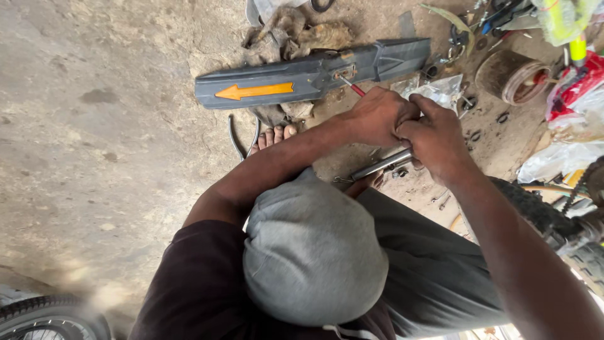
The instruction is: The person applies glue to a plastic bicycle fender and uses a screwdriver to secure a bracket or component to it while sitting on the floor.
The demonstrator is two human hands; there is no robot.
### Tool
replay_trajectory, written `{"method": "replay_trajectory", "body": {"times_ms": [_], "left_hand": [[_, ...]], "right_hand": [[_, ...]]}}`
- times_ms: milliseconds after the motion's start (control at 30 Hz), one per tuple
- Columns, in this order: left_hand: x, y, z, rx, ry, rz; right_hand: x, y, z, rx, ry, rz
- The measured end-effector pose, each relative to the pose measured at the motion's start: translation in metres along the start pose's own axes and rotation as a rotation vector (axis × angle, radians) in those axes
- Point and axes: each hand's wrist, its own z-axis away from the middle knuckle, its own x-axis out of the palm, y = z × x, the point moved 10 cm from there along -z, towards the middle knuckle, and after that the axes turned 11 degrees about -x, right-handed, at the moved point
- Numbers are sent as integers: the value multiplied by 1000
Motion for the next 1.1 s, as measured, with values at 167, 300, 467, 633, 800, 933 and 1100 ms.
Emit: {"method": "replay_trajectory", "body": {"times_ms": [167,300,467,633,800,933,1100], "left_hand": [[12,-20,-7,-71,-119,140],[-11,-11,5,68,151,112],[4,-31,1,-26,270,31],[-1,-7,29,246,498,63],[31,-23,22,191,353,28],[34,-36,12,81,268,-518],[-80,-72,92,-240,649,-529]], "right_hand": [[7,-64,1,-417,-14,382],[13,-90,1,-449,-31,610],[20,-99,0,-527,-133,858],[41,-93,23,-745,-280,1180],[41,-64,20,-579,-458,1337],[28,-79,25,-629,-175,1119],[19,-85,38,-725,-7,696]]}}
